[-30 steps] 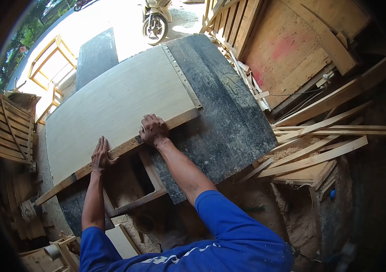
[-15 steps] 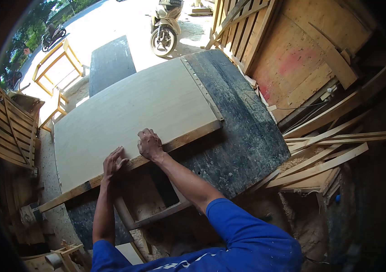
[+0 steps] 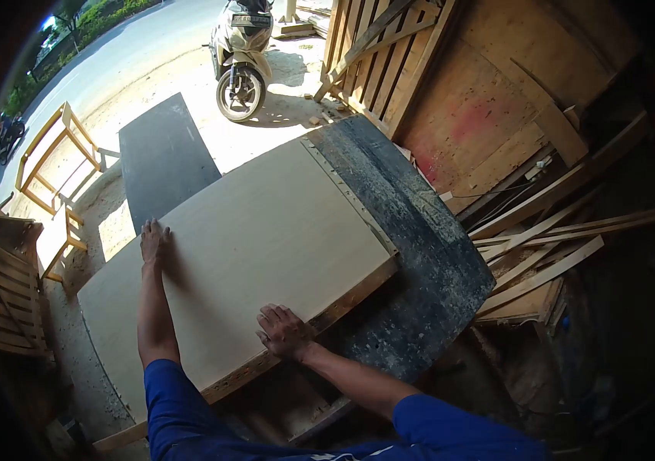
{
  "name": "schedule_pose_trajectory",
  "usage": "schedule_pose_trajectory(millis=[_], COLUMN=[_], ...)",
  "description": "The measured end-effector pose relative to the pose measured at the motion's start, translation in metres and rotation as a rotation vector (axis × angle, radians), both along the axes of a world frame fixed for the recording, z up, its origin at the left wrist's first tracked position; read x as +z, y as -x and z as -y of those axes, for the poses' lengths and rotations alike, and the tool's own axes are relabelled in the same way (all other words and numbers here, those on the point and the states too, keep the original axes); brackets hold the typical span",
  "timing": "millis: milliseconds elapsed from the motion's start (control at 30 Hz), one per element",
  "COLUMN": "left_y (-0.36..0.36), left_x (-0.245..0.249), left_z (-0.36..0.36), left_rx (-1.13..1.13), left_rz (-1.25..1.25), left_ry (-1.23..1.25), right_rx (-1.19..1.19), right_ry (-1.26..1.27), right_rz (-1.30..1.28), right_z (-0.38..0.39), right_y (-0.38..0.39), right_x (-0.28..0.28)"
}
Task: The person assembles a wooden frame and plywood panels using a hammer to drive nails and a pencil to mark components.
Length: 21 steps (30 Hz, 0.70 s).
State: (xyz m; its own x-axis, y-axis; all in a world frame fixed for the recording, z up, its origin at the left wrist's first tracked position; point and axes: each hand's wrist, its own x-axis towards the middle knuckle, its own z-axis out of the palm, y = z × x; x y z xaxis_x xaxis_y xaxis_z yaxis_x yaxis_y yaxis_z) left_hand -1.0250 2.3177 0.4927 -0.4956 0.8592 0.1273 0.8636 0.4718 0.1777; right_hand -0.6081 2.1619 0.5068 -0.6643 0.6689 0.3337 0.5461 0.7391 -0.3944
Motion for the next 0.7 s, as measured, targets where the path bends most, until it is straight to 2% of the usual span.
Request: schedule_pose_trajectory(millis=[33, 67, 133, 233, 367, 400, 467, 533, 567, 600, 667, 700], left_y=[0.0, -0.004, -0.003, 0.008, 0.016, 0.022, 0.028, 0.016, -0.001, -0.015, -0.036, -0.05], left_x=[0.001, 0.001, 0.021, 0.051, 0.098, 0.114, 0.158, 0.202, 0.231, 0.258, 0.298, 0.317], left_z=[-0.003, -0.005, -0.009, -0.012, -0.007, -0.002, 0.002, 0.025, 0.042, 0.057, 0.094, 0.122], left_rx=[-0.042, -0.053, -0.053, -0.114, -0.147, -0.203, -0.231, -0.238, -0.214, -0.195, -0.217, -0.198], left_rz=[-0.095, -0.084, -0.118, -0.04, -0.121, -0.169, -0.156, -0.156, -0.17, -0.185, -0.254, -0.275], left_ry=[-0.056, -0.047, 0.116, 0.188, 0.084, 0.0, 0.005, -0.061, -0.067, -0.076, -0.077, -0.166], right_rx=[0.008, -0.003, -0.004, -0.007, -0.007, 0.01, 0.036, 0.156, 0.241, 0.24, 0.037, 0.018], right_ry=[0.021, 0.031, 0.013, 0.012, -0.049, -0.028, -0.002, 0.24, 0.246, 0.243, 0.173, 0.159], right_rz=[0.01, 0.02, 0.018, 0.034, 0.005, 0.003, -0.013, 0.303, 0.357, 0.336, 0.244, 0.237], right_z=[0.001, 0.003, 0.001, 0.001, 0.002, 0.005, 0.008, 0.007, 0.007, 0.011, 0.019, 0.021], right_y=[0.0, -0.001, 0.0, 0.001, -0.004, -0.005, -0.009, -0.012, -0.016, -0.015, -0.018, -0.023], right_x=[0.0, 0.0, 0.003, 0.004, 0.006, 0.008, 0.008, 0.008, 0.019, 0.019, 0.002, -0.001])
